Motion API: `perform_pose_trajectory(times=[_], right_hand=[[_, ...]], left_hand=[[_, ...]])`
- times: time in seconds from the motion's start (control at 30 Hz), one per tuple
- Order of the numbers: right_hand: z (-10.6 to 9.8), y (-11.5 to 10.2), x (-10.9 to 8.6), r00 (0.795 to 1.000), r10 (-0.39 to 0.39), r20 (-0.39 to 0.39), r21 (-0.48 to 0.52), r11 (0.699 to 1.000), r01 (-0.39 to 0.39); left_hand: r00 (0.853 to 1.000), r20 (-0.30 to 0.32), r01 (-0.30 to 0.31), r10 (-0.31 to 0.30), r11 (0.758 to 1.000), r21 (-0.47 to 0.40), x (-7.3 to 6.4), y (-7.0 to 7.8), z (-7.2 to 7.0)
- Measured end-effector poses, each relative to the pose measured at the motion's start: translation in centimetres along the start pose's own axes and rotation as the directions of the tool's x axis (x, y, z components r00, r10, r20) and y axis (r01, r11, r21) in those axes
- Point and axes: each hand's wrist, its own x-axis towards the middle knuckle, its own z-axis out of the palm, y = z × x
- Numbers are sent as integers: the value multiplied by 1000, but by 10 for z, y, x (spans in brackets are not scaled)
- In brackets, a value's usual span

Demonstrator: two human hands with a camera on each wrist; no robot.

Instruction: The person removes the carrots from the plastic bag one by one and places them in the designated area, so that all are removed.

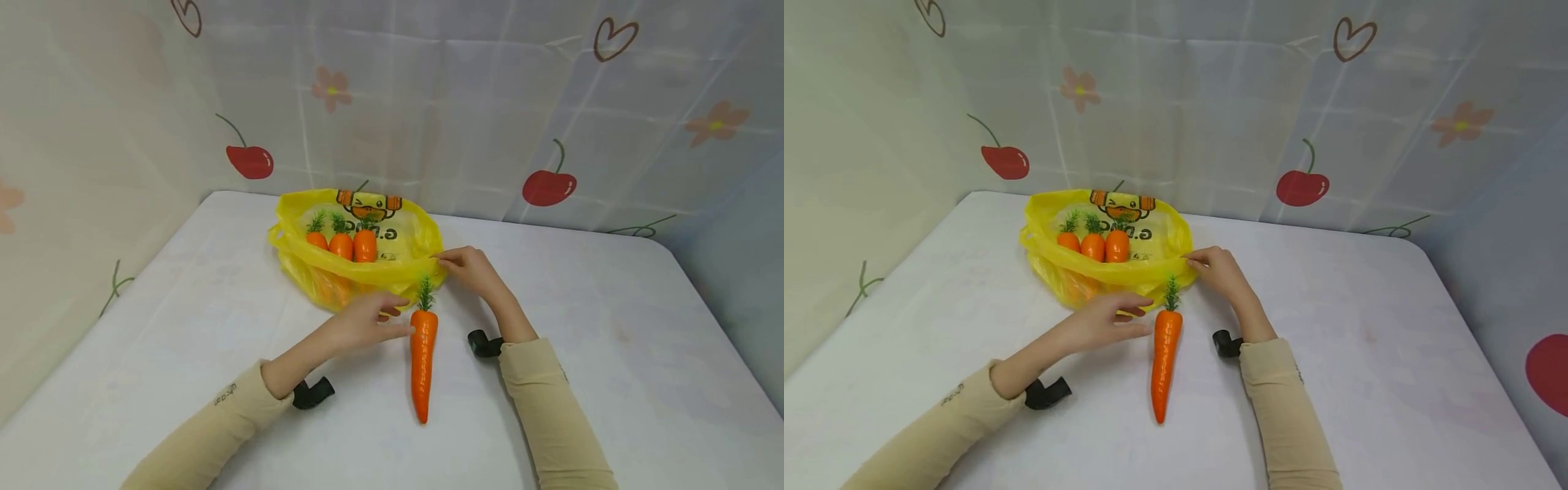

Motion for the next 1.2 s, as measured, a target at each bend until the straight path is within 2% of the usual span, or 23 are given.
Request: perform_pose_trajectory(times=[0.1, 0.2, 0.27, 0.37, 0.5, 0.63, 0.73, 0.9, 1.0, 1.2], right_hand=[[0, 0, 0, 1000, 5, 4, 1, 1000, -5], [-1, -1, -1, 1000, 6, 6, 3, 1000, -6], [-1, -1, -1, 1000, 4, 9, 11, 1000, -5], [-1, 0, -2, 1000, -7, 11, 16, 1000, 7], [2, 2, -3, 1000, -9, 10, 25, 1000, 9], [3, 3, -3, 1000, -15, 4, 23, 1000, 15], [3, 2, -3, 1000, -20, 0, 16, 1000, 20], [1, 1, -3, 1000, -4, 1, 21, 1000, 4], [1, 1, -2, 1000, -6, 2, 21, 1000, 6], [0, 0, -2, 1000, -5, 9, 25, 1000, 5]], left_hand=[[993, -64, -97, 98, 995, 18, 4, 11, -24], [972, -199, -120, 122, 993, 24, 15, 18, -50], [955, -285, -80, 88, 996, 42, 26, 15, -64], [938, -347, 19, 18, 994, 104, 45, 0, -76], [949, -300, 165, -100, 966, 199, 69, -26, -75], [948, -255, 259, -191, 928, 269, 83, -44, -68], [946, -250, 279, -207, 912, 301, 88, -51, -64], [945, -258, 286, -202, 893, 349, 90, -53, -60], [944, -254, 291, -210, 892, 346, 92, -53, -59], [947, -234, 287, -220, 906, 312, 94, -56, -55]])
